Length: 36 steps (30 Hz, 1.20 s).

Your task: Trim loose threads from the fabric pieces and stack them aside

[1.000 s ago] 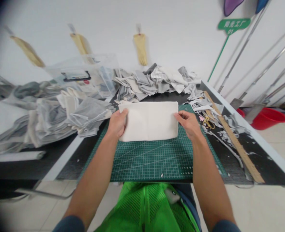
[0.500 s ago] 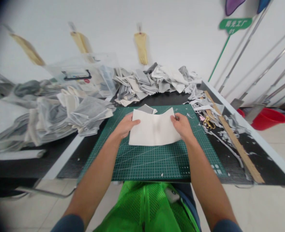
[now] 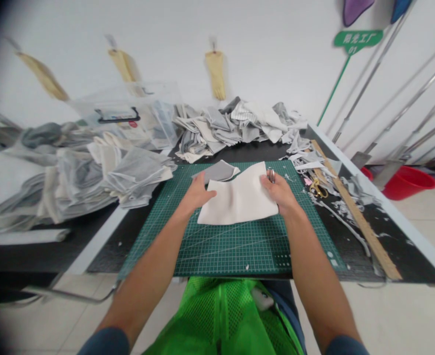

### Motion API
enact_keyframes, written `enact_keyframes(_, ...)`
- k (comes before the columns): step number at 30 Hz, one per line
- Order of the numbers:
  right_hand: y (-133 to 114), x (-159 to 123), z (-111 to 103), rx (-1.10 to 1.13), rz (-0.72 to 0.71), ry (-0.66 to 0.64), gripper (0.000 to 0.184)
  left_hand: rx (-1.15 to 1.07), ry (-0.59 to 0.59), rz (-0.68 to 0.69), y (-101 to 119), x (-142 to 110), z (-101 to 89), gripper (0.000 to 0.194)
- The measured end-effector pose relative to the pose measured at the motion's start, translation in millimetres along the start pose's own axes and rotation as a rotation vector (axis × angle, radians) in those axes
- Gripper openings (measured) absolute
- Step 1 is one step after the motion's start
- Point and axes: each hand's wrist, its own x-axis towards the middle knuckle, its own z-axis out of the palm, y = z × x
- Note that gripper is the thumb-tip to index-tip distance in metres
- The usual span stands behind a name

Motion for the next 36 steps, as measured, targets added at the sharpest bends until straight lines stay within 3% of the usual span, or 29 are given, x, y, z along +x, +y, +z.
enact_keyframes(2,-4.8,-4.2,0.0,-0.007,0.013,-0.073,0.048,0.167,0.033,0.122,7.1,-2.6,2.4,0.084)
enact_keyframes(3,-6.5,-6.1,0.1,-0.007,0.018,-0.100,0.048,0.194,-0.006,0.195,11.0,-4.5,4.3,0.085)
enact_keyframes(6,-9.7,-11.7,1.2,0.026,0.056,-0.163,0.049,0.106,-0.244,0.326,20.9,-11.8,12.8,0.085)
enact_keyframes(9,-10.4,-14.1,2.0,0.035,0.092,-0.224,0.049,0.002,-0.430,0.335,24.9,-17.0,19.4,0.072)
enact_keyframes(12,-5.5,-8.0,0.7,-0.128,0.046,-0.193,0.047,-0.073,-0.488,0.219,23.8,-16.4,15.3,0.056)
enact_keyframes(17,6.8,8.8,-3.4,-0.503,-0.315,0.323,0.035,-0.314,-0.302,-0.043,21.9,-8.1,-6.3,0.066)
enact_keyframes(19,6.0,8.2,-2.1,-0.541,-0.388,0.370,0.032,-0.391,-0.221,-0.104,22.9,-6.0,-11.5,0.069)
enact_keyframes(21,2.0,2.0,3.4,-0.577,-0.436,0.275,0.030,-0.451,-0.176,-0.147,24.5,-5.4,-13.4,0.069)
enact_keyframes(24,-2.5,-10.7,18.7,-0.664,-0.517,-0.036,0.028,-0.503,-0.148,-0.163,26.8,-6.0,-12.8,0.064)
enact_keyframes(26,-1.5,-16.7,30.1,-0.738,-0.567,-0.159,0.037,-0.507,-0.136,-0.156,28.0,-6.8,-11.9,0.062)
enact_keyframes(29,2.6,-19.6,41.5,-0.818,-0.609,-0.205,0.043,-0.534,-0.140,-0.146,29.7,-7.8,-11.4,0.062)
enact_keyframes(33,-0.7,-20.8,42.7,-0.818,-0.584,-0.203,0.016,-0.562,-0.124,-0.125,29.8,-6.9,-13.2,0.057)
enact_keyframes(36,-7.7,-23.3,38.2,-0.678,-0.526,-0.179,0.009,-0.512,-0.077,-0.061,27.2,-3.3,-14.7,0.050)
